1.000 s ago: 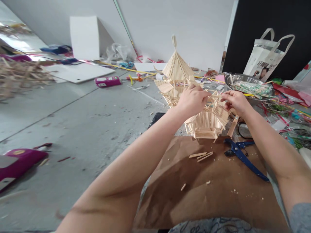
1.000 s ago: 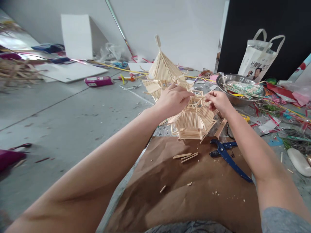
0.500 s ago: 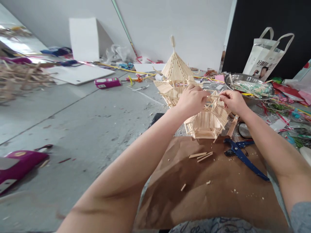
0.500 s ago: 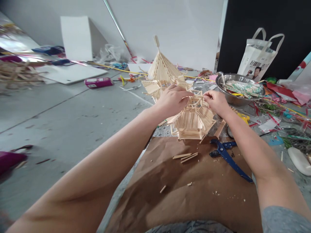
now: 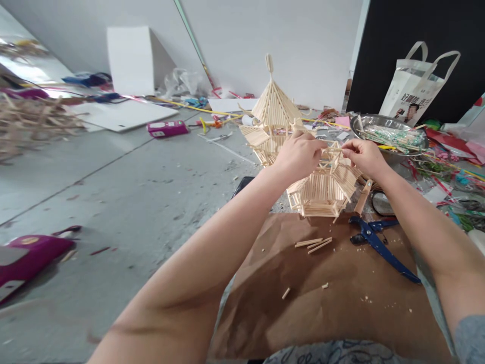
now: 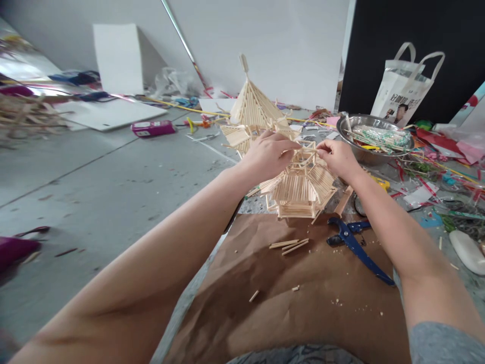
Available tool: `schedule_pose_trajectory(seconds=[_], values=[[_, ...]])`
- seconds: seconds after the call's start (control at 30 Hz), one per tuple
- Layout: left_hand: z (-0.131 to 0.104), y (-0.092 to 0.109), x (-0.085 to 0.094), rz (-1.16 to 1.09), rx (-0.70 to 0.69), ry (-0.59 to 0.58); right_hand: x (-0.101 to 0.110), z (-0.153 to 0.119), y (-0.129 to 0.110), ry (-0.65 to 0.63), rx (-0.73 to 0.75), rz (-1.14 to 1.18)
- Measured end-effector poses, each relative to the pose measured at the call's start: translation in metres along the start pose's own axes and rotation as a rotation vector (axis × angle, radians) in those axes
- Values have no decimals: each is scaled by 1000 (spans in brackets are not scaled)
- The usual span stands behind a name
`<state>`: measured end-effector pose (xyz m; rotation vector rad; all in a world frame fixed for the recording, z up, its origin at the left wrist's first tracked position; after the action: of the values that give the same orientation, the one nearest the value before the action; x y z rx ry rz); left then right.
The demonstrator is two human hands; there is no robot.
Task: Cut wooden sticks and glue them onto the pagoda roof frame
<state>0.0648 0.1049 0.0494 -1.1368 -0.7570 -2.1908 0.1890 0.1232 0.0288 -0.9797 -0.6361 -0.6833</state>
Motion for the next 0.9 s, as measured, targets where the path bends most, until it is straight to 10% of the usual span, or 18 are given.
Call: schedule_pose_trajectory(seconds=[0.9], values=[[-1, 0, 3, 9, -3, 53, 9, -6, 7, 38, -6, -40]])
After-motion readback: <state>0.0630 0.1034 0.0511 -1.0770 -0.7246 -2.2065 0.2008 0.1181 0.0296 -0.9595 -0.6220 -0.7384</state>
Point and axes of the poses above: each hand's wrist, its own z-axis towards the middle knuckle, its own x-axis out of the back of the hand, y = z × x, the point moved 10 cm from there along z, towards the middle knuckle, and after that the axes turned 8 degrees about -z, right-handed, at the moved point
